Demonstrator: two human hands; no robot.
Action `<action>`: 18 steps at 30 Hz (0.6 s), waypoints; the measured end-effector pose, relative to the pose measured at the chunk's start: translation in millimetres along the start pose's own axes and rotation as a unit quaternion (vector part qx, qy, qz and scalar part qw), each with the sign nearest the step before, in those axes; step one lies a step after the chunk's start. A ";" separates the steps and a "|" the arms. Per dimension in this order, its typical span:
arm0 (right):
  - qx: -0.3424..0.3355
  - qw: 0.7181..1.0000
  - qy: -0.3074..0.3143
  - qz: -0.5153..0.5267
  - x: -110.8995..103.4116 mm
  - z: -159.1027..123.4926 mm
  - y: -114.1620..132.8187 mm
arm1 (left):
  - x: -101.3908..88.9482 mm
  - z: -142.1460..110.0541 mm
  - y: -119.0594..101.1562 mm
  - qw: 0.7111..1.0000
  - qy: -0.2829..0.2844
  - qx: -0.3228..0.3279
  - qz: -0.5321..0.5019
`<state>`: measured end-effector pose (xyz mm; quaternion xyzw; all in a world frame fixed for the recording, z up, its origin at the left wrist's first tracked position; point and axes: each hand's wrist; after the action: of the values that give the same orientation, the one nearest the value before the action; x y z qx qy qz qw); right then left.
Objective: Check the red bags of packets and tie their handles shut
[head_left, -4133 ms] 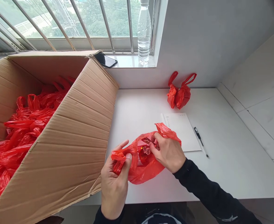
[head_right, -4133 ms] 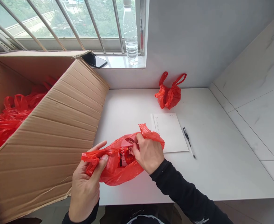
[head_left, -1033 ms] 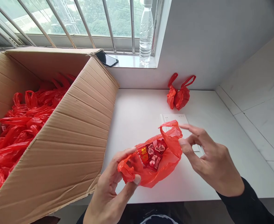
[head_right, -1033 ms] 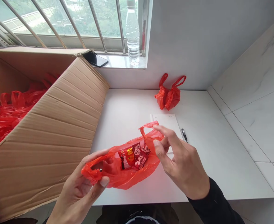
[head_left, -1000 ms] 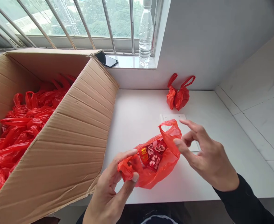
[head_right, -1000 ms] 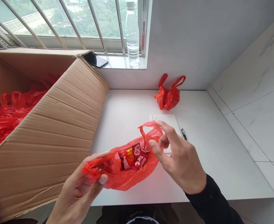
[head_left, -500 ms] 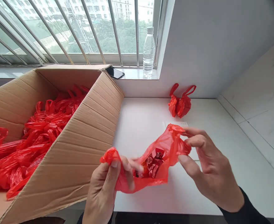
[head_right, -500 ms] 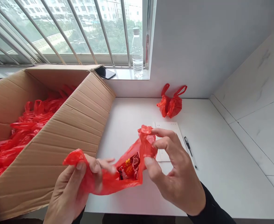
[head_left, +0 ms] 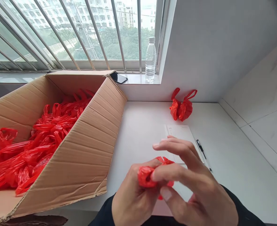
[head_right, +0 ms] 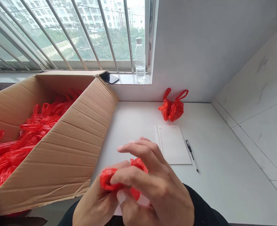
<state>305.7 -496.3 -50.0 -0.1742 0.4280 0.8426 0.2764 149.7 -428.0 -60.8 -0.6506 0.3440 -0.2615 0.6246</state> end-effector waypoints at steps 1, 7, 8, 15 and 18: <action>0.022 1.000 0.012 0.016 -2.2 -0.2 -5.3 | -2.1 1.0 1.1 1.000 0.003 -0.006 -0.013; 0.104 0.991 0.035 0.076 -4.9 -6.3 -27.6 | -12.3 6.8 21.3 0.979 -0.023 -0.122 -0.163; 0.102 0.991 0.034 0.081 -3.5 -7.7 -27.1 | -13.5 8.4 24.4 0.973 -0.033 -0.133 -0.186; 0.151 0.977 0.113 0.100 8.0 -25.3 -35.9 | -14.8 4.3 23.9 0.984 -0.015 -0.056 -0.168; 0.211 0.954 0.187 0.099 16.5 -39.7 -61.1 | -9.4 -5.0 34.3 0.991 -0.036 0.015 -0.127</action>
<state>332.6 -494.1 -119.7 -0.2225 0.6555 0.7085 0.1372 135.8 -423.3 -93.6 -0.6883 0.2320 -0.3204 0.6081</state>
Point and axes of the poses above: each hand's wrist, its own z-axis towards the middle knuckle, its own x-axis out of the palm, y = z × x, and after that the axes turned 2 degrees about -x, right-handed
